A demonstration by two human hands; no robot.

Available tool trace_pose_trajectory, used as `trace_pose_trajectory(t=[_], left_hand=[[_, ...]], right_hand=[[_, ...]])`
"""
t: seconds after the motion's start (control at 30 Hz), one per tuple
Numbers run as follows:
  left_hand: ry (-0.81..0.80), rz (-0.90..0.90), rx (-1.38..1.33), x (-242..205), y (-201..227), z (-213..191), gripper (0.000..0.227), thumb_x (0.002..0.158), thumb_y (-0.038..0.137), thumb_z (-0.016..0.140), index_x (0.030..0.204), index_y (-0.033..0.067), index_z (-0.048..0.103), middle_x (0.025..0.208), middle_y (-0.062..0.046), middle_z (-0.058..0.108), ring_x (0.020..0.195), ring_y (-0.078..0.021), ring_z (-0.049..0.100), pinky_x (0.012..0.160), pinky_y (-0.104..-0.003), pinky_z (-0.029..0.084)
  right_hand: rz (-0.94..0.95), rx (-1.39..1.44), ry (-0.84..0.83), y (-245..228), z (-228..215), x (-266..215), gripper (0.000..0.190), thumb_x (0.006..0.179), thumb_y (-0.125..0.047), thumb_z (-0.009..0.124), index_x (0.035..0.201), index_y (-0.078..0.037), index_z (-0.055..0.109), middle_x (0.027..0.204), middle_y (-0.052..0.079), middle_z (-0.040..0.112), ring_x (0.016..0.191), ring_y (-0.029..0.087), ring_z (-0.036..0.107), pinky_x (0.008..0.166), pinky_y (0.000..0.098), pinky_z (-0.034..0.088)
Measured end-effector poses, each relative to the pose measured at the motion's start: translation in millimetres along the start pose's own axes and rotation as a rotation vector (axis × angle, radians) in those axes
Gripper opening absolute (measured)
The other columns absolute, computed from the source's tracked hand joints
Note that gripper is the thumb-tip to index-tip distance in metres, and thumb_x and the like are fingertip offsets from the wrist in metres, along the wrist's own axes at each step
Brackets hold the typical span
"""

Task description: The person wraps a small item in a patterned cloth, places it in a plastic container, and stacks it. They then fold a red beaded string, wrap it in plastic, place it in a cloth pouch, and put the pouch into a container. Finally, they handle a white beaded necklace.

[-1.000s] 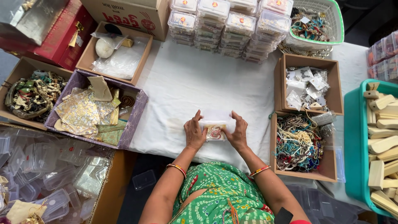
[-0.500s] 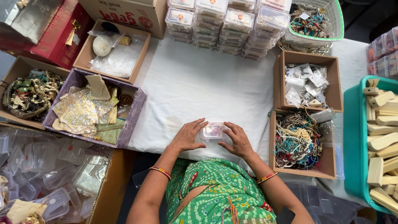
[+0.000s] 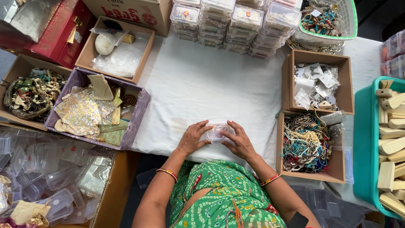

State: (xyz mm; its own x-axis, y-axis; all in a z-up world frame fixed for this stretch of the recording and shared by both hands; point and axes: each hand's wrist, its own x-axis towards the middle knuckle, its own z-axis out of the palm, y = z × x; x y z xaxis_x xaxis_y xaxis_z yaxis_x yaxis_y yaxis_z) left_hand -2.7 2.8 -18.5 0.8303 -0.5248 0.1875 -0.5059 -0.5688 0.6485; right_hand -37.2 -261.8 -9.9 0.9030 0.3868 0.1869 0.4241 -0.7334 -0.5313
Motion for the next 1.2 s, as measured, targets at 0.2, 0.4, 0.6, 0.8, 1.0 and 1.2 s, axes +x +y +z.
trace_pose_trajectory(t=[0.2, 0.4, 0.6, 0.8, 1.0, 1.2], left_hand=[[0.084, 0.086, 0.091, -8.6, -10.6, 18.6, 0.059, 0.078, 0.031, 0.083, 0.132, 0.0214, 0.063, 0.153, -0.005, 0.051, 0.133, -0.0273, 0.055, 0.115, -0.044, 0.042], [0.094, 0.151, 0.108, 0.5, 10.3, -4.4, 0.069, 0.071, 0.050, 0.084, 0.125, 0.0135, 0.064, 0.148, -0.012, 0.049, 0.124, -0.0313, 0.056, 0.108, -0.049, 0.042], [0.120, 0.125, 0.175, -6.0, -2.1, 15.1, 0.056, 0.080, 0.049, 0.081, 0.123, 0.0160, 0.067, 0.152, -0.009, 0.052, 0.126, -0.0261, 0.061, 0.111, -0.045, 0.044], [0.120, 0.107, 0.192, -7.5, -0.6, 15.8, 0.054, 0.080, 0.050, 0.080, 0.122, 0.0178, 0.067, 0.153, -0.010, 0.052, 0.127, -0.0272, 0.060, 0.111, -0.046, 0.044], [0.130, 0.151, 0.228, -9.0, 1.1, 13.6, 0.063, 0.087, 0.052, 0.075, 0.135, 0.0166, 0.056, 0.155, -0.013, 0.046, 0.130, -0.0305, 0.056, 0.113, -0.047, 0.041], [0.155, 0.136, 0.226, -9.3, 6.1, 10.3, 0.090, 0.087, 0.056, 0.075, 0.154, 0.0131, 0.033, 0.160, -0.017, 0.032, 0.133, -0.0345, 0.048, 0.110, -0.048, 0.040]], right_hand=[[-0.137, -0.106, 0.030, 6.7, -3.4, 0.4, 0.054, 0.082, -0.033, 0.082, 0.133, -0.032, 0.066, 0.155, 0.011, 0.043, 0.143, 0.034, 0.043, 0.115, 0.0473, 0.040], [-0.191, -0.072, -0.070, 3.2, -26.2, 12.7, 0.062, 0.077, -0.030, 0.084, 0.135, -0.034, 0.064, 0.160, 0.018, 0.037, 0.143, 0.039, 0.041, 0.113, 0.0481, 0.039], [-0.223, -0.110, -0.136, 12.9, -27.5, 22.2, 0.069, 0.071, -0.031, 0.089, 0.135, -0.039, 0.065, 0.151, 0.015, 0.047, 0.132, 0.036, 0.052, 0.106, 0.0462, 0.048], [-0.234, -0.181, -0.119, 9.1, -24.2, 22.0, 0.069, 0.071, -0.030, 0.088, 0.135, -0.032, 0.063, 0.149, 0.018, 0.049, 0.130, 0.036, 0.053, 0.104, 0.0459, 0.049], [-0.201, -0.178, -0.175, -8.9, -40.0, 37.1, 0.060, 0.067, -0.024, 0.090, 0.118, -0.010, 0.061, 0.139, 0.020, 0.051, 0.128, 0.039, 0.053, 0.111, 0.0571, 0.037], [-0.227, -0.229, -0.202, 12.7, -42.1, 87.8, 0.046, 0.069, -0.023, 0.085, 0.108, -0.014, 0.061, 0.131, 0.009, 0.065, 0.120, 0.026, 0.063, 0.100, 0.0507, 0.045]])
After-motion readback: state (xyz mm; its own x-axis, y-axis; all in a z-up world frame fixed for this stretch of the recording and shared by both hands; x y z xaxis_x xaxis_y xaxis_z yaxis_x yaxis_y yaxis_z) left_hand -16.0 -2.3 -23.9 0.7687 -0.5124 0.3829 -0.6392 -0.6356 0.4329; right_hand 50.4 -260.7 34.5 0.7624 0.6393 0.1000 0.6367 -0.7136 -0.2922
